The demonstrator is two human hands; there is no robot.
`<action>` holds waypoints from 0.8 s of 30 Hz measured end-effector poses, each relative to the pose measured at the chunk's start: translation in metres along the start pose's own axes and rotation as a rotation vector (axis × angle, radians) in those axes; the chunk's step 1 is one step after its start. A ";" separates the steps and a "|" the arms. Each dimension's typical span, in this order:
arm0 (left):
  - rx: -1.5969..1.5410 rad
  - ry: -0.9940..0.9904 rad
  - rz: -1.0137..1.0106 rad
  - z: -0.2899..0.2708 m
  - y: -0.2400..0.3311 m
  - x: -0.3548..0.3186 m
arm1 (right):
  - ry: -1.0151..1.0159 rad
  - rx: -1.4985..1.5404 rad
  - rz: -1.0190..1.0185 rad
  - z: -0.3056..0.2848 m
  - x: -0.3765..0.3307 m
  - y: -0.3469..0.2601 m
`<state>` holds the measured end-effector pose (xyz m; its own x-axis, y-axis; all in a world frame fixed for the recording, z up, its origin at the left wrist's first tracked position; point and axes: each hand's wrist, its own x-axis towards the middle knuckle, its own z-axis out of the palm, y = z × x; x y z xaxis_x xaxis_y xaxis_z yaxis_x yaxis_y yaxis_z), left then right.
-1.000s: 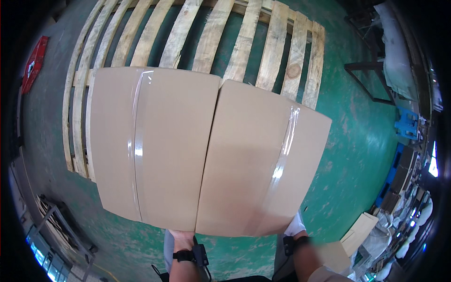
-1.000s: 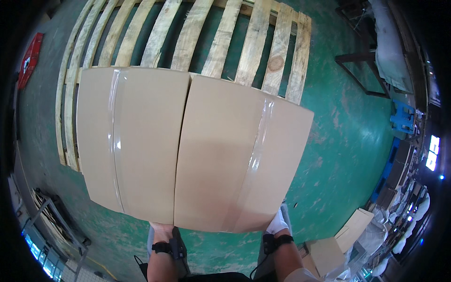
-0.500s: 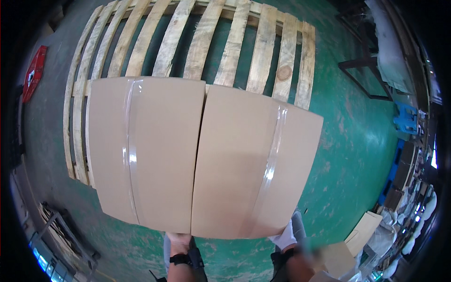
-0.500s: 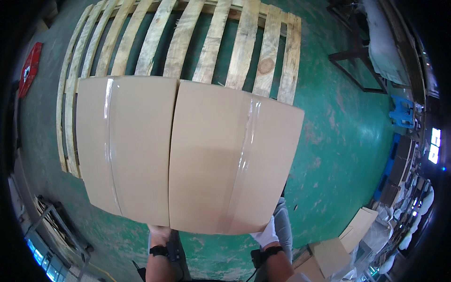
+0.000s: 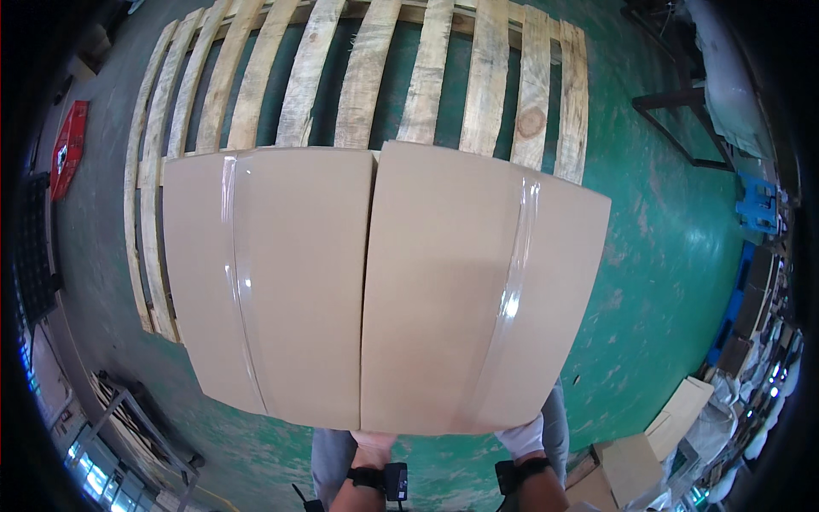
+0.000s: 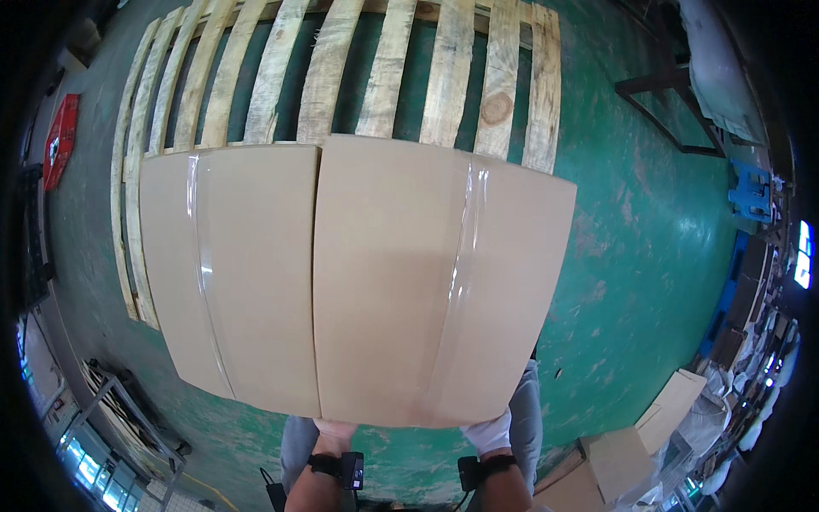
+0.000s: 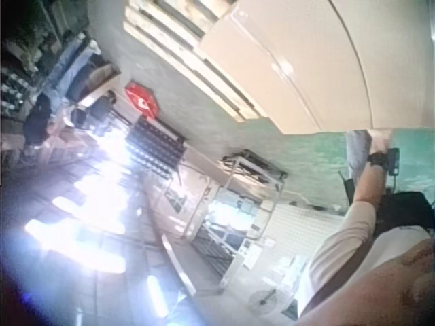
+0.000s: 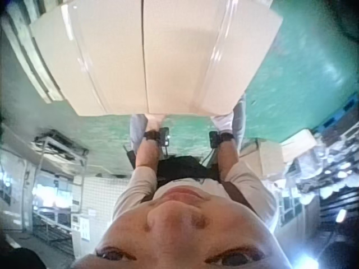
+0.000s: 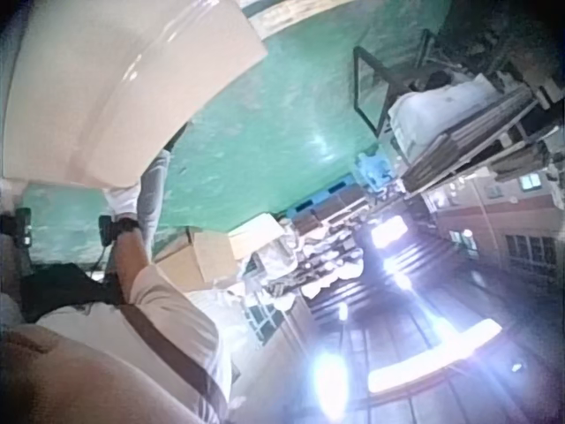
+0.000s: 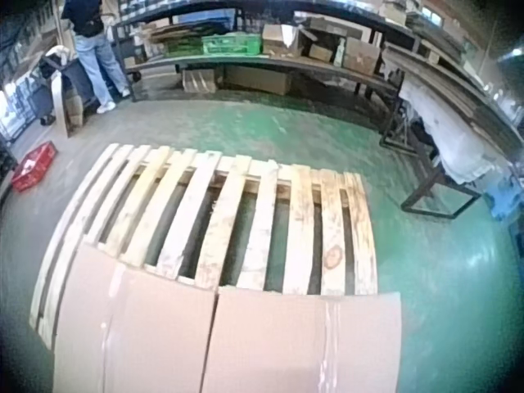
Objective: Folding cardboard boxes, inserting dividers, and packing wrapped metal components into them.
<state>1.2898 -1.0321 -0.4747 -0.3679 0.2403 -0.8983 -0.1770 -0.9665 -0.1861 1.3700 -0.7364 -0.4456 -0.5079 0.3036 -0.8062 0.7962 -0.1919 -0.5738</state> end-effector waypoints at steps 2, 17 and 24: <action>-0.177 -0.023 -0.004 -0.001 0.000 0.004 | -0.066 0.468 0.106 -0.006 0.008 0.004; -0.095 0.063 0.001 0.018 0.024 0.000 | -0.170 -0.595 -0.220 0.017 0.006 -0.049; 0.113 0.083 0.388 0.089 0.098 -0.028 | 0.541 0.115 -0.373 0.090 0.000 -0.236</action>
<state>1.2013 -1.1256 -0.4327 -0.3526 -0.1522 -0.9233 -0.1407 -0.9668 0.2131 1.1522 -0.7751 -0.3231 -0.4815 0.7888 -0.3819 0.5440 -0.0727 -0.8359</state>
